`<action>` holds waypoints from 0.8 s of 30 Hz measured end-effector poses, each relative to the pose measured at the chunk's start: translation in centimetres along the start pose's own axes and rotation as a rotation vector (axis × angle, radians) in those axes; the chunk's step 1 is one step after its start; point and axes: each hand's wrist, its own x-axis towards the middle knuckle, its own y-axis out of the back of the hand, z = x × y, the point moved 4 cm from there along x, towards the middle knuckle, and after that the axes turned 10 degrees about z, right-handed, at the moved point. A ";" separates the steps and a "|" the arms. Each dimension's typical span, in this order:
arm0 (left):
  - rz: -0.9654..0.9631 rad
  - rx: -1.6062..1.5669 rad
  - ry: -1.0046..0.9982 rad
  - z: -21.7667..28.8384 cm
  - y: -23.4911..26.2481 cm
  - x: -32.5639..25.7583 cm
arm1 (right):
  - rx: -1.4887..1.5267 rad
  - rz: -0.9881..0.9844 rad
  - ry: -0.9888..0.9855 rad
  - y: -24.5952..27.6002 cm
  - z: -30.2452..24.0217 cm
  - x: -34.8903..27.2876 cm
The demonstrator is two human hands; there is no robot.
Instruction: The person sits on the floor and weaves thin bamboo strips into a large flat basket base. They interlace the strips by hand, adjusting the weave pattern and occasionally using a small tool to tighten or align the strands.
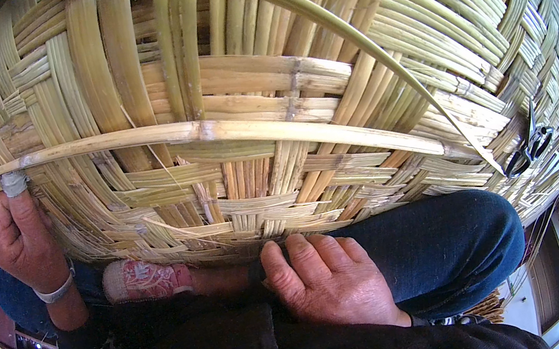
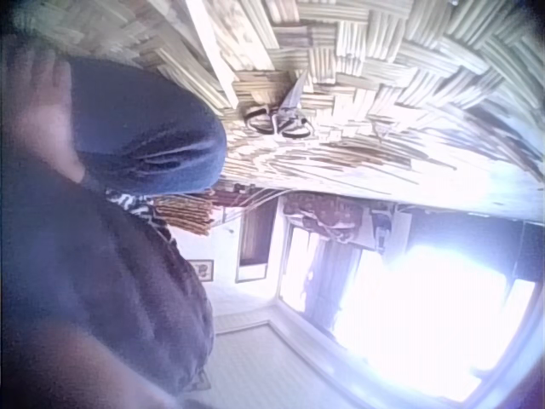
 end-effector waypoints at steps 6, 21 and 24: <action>0.011 -0.005 -0.005 -0.1 0.0 0.0 | -0.004 0.002 0.006 0.0 0.0 0.0; 0.015 0.021 -0.006 0.3 -0.1 0.0 | 0.008 -0.009 0.002 -0.1 0.0 0.0; 0.013 0.008 0.007 0.3 -0.1 0.0 | 0.009 -0.009 0.003 0.0 0.1 0.0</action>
